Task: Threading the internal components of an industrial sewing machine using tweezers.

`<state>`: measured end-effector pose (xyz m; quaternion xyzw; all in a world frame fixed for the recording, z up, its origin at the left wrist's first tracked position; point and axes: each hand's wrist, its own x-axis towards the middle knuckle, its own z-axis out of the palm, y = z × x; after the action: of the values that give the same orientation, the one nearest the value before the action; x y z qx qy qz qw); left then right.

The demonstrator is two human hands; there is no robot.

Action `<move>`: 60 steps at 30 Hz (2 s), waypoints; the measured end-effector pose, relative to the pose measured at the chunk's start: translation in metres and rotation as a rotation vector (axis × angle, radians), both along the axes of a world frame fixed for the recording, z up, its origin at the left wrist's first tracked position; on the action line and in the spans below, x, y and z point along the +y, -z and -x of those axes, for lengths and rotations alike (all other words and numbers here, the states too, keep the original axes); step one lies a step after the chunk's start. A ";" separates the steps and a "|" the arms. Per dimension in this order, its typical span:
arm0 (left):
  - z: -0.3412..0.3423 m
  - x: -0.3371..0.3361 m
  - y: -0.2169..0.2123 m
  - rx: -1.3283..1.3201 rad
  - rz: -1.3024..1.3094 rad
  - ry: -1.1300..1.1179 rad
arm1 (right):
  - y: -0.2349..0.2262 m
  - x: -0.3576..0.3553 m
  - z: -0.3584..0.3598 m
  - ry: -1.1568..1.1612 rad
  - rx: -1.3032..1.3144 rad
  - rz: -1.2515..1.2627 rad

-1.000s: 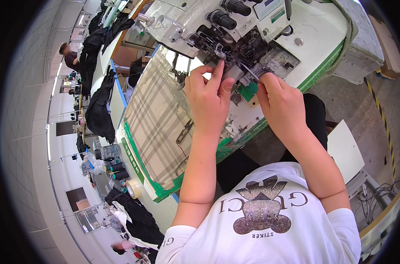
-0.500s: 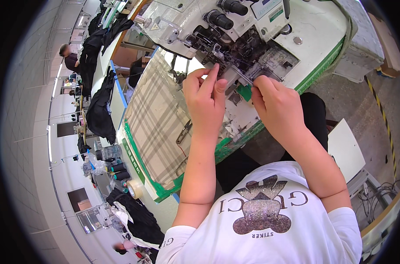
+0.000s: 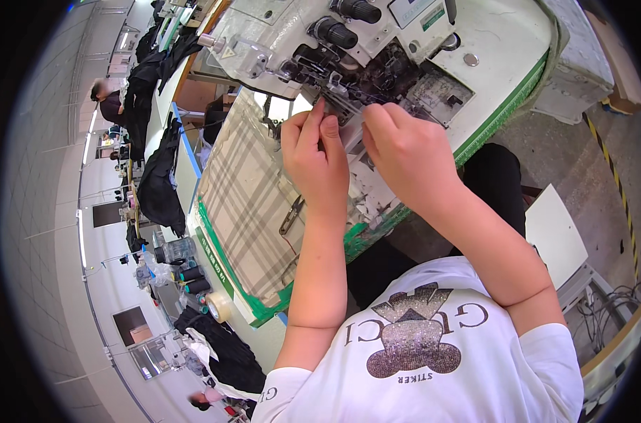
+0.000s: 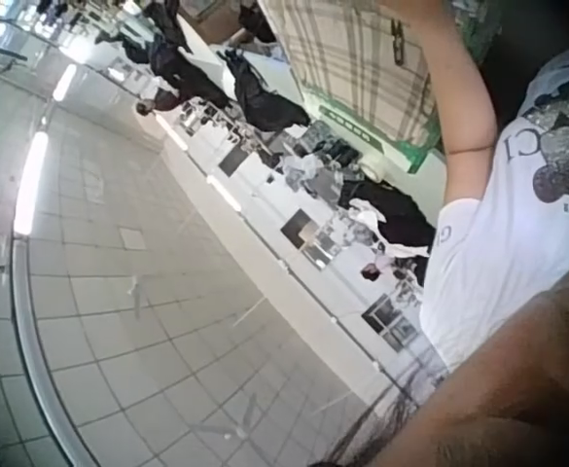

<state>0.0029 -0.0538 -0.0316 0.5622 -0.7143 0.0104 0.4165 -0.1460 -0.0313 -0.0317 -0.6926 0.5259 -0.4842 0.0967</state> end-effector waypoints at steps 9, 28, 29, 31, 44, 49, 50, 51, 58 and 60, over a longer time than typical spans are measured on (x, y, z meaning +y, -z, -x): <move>-0.002 0.001 0.004 -0.016 0.017 0.000 | 0.009 -0.003 -0.012 -0.007 -0.003 0.011; -0.002 0.001 0.004 -0.032 0.031 0.003 | 0.009 -0.003 -0.023 0.064 -0.004 0.025; -0.003 0.000 0.004 -0.060 0.054 0.007 | 0.007 -0.003 -0.023 0.072 0.005 0.033; -0.004 -0.001 0.004 -0.086 0.080 0.012 | 0.005 -0.002 -0.023 0.053 0.031 0.029; -0.004 0.003 0.000 0.017 0.023 0.045 | -0.003 0.008 -0.008 0.046 0.093 -0.029; 0.001 0.004 -0.007 0.144 -0.027 0.091 | -0.005 0.017 0.002 0.019 0.076 -0.037; 0.001 0.004 -0.008 0.149 -0.039 0.065 | -0.005 0.017 0.003 0.012 0.063 -0.032; 0.001 0.004 -0.008 0.154 -0.051 0.038 | -0.005 0.016 0.003 0.011 0.060 -0.031; 0.001 0.003 -0.002 0.127 0.001 -0.012 | -0.004 0.007 -0.012 0.031 0.071 0.005; 0.001 0.004 -0.003 0.112 -0.018 -0.024 | -0.005 0.007 -0.014 0.032 0.073 0.005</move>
<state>0.0017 -0.0502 -0.0290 0.5741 -0.6832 -0.0228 0.4507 -0.1320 -0.0243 -0.0267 -0.7014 0.5389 -0.4615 0.0679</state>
